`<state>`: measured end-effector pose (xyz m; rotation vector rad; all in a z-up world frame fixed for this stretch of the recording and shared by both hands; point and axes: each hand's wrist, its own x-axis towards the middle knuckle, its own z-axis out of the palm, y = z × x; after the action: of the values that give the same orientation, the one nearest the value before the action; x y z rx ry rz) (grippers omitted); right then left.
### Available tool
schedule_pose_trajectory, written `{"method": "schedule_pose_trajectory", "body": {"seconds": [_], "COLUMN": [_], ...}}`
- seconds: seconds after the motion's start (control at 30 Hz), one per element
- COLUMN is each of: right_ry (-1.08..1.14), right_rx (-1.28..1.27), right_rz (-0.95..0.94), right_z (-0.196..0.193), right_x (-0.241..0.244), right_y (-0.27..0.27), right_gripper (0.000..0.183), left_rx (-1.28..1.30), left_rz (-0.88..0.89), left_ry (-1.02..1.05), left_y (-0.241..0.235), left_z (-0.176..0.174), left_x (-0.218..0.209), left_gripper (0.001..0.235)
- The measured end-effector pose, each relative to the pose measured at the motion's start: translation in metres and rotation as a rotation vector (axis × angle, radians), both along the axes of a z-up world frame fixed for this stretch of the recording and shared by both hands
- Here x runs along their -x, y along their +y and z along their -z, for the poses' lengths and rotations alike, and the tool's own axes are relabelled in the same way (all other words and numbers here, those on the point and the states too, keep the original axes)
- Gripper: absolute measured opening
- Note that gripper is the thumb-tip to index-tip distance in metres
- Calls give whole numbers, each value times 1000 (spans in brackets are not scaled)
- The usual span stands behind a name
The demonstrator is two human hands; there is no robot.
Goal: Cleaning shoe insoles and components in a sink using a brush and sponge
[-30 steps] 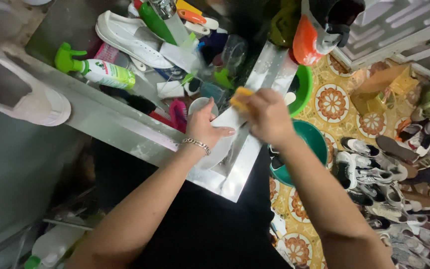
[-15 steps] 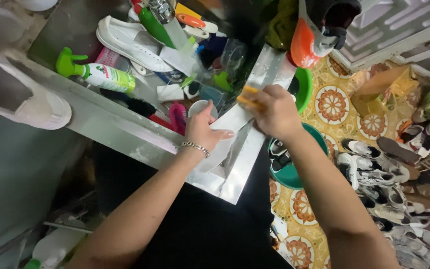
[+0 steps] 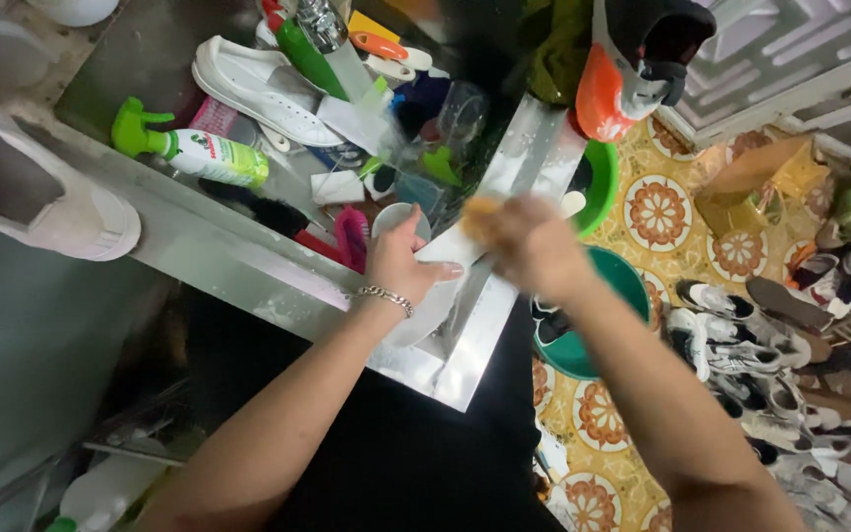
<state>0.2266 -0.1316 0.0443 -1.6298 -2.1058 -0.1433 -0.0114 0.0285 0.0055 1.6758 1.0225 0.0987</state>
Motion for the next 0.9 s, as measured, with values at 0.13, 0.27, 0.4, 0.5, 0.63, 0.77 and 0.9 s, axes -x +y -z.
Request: {"method": "schedule_pose_trajectory", "body": {"seconds": [0.13, 0.27, 0.4, 0.5, 0.63, 0.77, 0.9], "right_ry": [24, 103, 34, 166, 53, 12, 766], "right_rx": [15, 19, -13, 79, -10, -146, -125], "right_rz": [239, 35, 227, 126, 106, 565, 576], "right_z": [-12, -27, -7, -26, -1, -37, -17], "right_x": [-16, 13, -41, 57, -30, -36, 14], "right_y": [6, 10, 8, 5, 5, 40, 92], "right_gripper": [27, 26, 23, 30, 43, 29, 52], "left_rx": [10, -34, -61, -155, 9, 15, 128], "left_rz": [-2, 12, -13, -39, -11, -230, -546], "left_ry": [-7, 46, -14, -6, 17, -36, 81], "left_y": [-1, -1, 0, -9, -9, 38, 117], "left_z": [1, 8, 1, -21, 12, 39, 53], "left_x": [-3, -2, -2, -14, -1, 1, -4], "left_gripper": [133, 129, 110, 32, 55, 48, 56]}}
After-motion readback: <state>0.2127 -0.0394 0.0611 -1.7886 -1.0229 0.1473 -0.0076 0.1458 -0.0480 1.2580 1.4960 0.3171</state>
